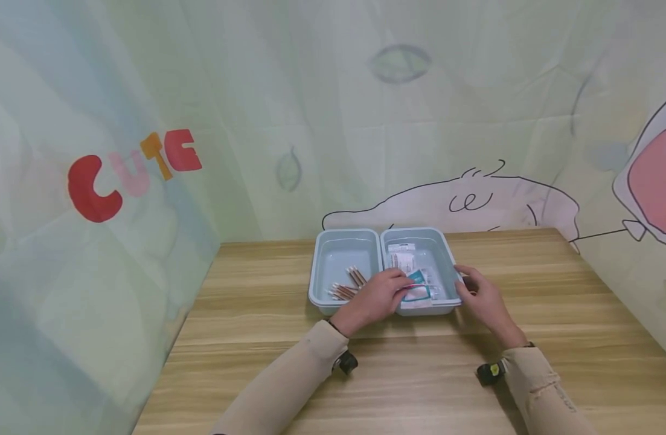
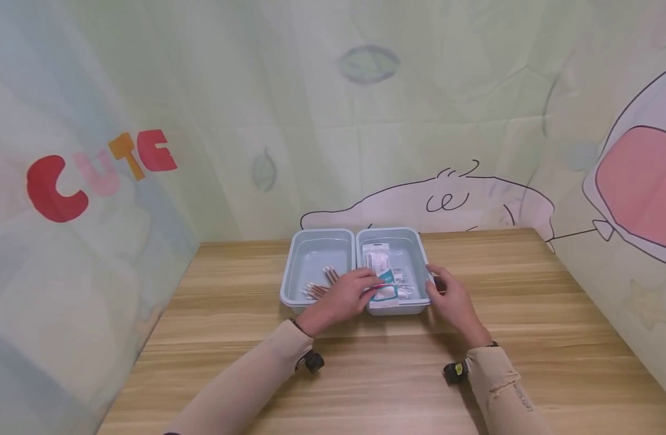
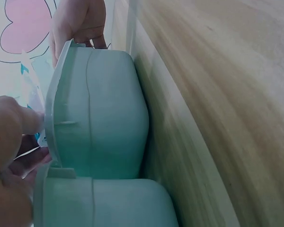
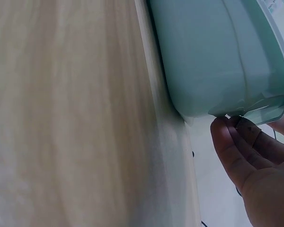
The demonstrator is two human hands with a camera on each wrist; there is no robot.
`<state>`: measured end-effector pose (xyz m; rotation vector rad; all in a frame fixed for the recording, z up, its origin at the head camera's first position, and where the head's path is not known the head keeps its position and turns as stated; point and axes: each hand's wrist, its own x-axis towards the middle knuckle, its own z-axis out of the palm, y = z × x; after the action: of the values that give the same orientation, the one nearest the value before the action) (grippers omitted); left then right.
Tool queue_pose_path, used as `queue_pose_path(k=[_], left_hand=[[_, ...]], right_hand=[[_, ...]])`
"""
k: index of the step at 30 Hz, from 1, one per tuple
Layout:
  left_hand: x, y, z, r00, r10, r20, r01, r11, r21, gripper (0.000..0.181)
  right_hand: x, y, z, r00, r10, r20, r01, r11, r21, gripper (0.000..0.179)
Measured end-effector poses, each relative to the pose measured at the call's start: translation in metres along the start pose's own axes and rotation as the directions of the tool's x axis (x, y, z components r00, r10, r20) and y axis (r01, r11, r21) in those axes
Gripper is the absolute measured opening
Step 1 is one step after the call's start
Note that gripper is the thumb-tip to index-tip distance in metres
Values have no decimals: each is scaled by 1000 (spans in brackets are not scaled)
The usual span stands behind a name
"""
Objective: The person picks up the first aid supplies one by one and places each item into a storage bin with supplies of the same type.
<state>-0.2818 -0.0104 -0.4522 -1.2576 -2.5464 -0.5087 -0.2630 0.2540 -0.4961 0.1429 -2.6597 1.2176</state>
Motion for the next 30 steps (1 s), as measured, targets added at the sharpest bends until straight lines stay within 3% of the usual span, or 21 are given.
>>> queue_pose_path(k=[21,30], left_hand=[[4,1,1,998,-45,42,44,999,23,26],[5,2,3,994,-109,-25,110,993,38,35]], right_hand=[[0,0,0,1000,1,5,-1,1000,20,43],[-1,2,0,1000,4,2,-4,1000,11,43]])
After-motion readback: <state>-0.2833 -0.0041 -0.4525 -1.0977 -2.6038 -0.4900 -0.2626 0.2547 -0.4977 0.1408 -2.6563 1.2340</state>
